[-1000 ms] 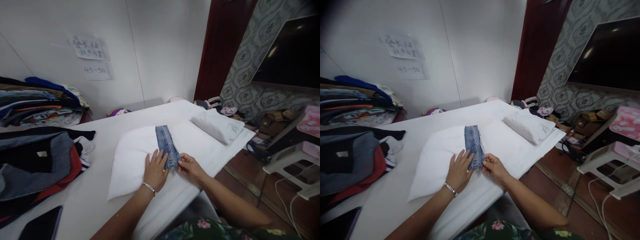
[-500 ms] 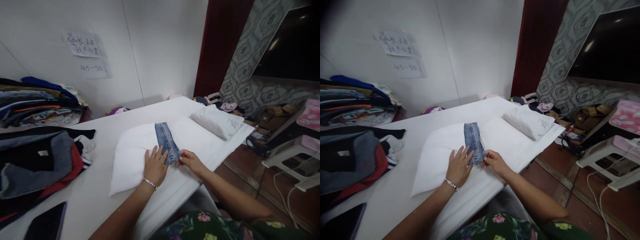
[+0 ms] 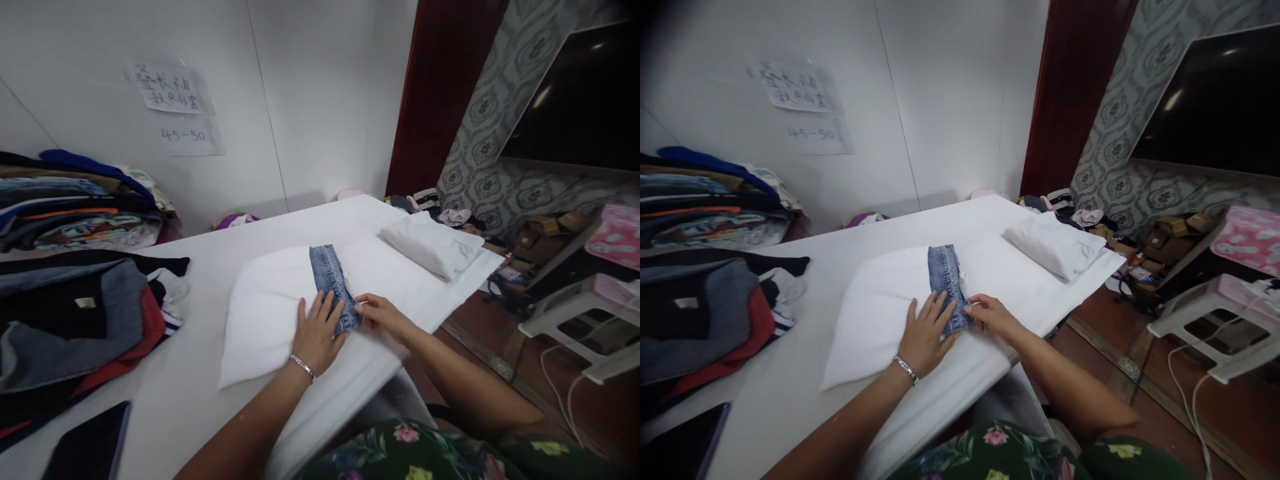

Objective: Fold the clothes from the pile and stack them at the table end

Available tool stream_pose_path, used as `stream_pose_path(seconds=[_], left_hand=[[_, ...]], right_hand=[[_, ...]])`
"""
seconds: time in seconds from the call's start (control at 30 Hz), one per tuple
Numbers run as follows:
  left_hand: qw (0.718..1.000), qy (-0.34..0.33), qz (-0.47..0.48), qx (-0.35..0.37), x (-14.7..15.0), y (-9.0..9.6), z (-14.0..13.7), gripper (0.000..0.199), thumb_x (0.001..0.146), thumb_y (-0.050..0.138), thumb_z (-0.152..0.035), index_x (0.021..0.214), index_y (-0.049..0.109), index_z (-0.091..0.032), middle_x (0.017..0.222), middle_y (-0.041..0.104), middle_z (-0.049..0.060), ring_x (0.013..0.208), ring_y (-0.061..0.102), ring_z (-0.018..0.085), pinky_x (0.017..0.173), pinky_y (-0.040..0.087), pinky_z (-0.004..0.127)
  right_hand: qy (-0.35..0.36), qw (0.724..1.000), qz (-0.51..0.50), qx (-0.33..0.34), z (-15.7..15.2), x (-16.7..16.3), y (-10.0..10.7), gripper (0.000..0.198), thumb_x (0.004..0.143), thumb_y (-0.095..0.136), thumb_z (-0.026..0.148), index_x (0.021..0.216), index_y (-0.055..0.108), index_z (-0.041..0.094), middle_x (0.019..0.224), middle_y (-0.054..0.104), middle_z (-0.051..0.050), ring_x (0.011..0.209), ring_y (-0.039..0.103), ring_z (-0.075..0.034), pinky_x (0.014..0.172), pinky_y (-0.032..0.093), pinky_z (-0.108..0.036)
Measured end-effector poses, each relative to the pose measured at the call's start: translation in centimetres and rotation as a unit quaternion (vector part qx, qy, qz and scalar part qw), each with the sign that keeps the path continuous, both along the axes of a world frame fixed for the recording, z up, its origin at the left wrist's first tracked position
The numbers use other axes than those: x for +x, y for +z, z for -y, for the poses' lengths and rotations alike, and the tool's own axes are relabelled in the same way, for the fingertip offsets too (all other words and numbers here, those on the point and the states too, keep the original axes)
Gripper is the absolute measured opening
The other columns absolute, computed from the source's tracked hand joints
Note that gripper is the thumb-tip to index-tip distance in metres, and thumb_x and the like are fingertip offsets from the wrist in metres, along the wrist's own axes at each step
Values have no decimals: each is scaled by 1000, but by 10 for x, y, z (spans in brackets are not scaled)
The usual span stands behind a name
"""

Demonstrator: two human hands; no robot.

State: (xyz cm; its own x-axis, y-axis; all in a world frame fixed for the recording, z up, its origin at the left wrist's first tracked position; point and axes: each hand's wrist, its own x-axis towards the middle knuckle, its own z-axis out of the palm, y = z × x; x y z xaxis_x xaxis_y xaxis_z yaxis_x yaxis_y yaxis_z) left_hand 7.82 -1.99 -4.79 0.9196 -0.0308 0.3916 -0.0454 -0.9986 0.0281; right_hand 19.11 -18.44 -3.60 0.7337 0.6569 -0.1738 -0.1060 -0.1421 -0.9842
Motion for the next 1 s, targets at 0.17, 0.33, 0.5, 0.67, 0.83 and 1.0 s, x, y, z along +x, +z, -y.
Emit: stream_pose_path(seconds=[0.17,0.33,0.5,0.67,0.83,1.0], left_hand=[[1000,-13,-4,5,0,-2,1,56,87,47,-47,138,42,-24,148,38,9,139,27,29,111,15,62],[1000,-17,6,3,0,-2,0,59,87,46,-48,140,40,-24,145,42,10,137,31,29,112,14,59],[1000,-24,-3,-4,0,-1,1,57,86,47,-49,138,43,-25,143,46,9,134,35,29,112,15,60],[999,-27,-24,-18,0,1,1,55,87,44,-51,136,45,-26,143,45,7,134,35,29,110,16,62],[999,-26,-22,-13,2,-1,1,54,87,45,-50,135,46,-26,141,48,7,134,34,30,111,17,64],[1000,-19,-7,-5,1,-3,2,57,87,45,-45,141,38,-29,141,47,4,135,29,35,115,15,60]], right_hand=[[-8,998,65,-23,-26,15,-1,43,63,72,54,79,57,17,56,50,7,47,41,-7,44,30,-21],[-2,1000,7,18,-32,23,1,43,61,71,56,67,51,19,48,43,9,43,36,-6,43,26,-21],[-7,999,-37,39,-23,24,-6,41,61,71,54,67,51,19,50,46,8,44,39,-7,45,29,-22],[-14,990,131,-49,-20,31,-16,28,73,61,46,66,53,20,53,49,5,49,44,-10,50,37,-24],[-34,899,433,-52,-35,13,19,31,84,52,27,113,60,23,118,60,-8,108,54,-22,93,43,-39],[135,836,528,54,-67,-23,56,62,89,52,39,145,29,26,153,25,-8,140,24,-24,112,24,-46]])
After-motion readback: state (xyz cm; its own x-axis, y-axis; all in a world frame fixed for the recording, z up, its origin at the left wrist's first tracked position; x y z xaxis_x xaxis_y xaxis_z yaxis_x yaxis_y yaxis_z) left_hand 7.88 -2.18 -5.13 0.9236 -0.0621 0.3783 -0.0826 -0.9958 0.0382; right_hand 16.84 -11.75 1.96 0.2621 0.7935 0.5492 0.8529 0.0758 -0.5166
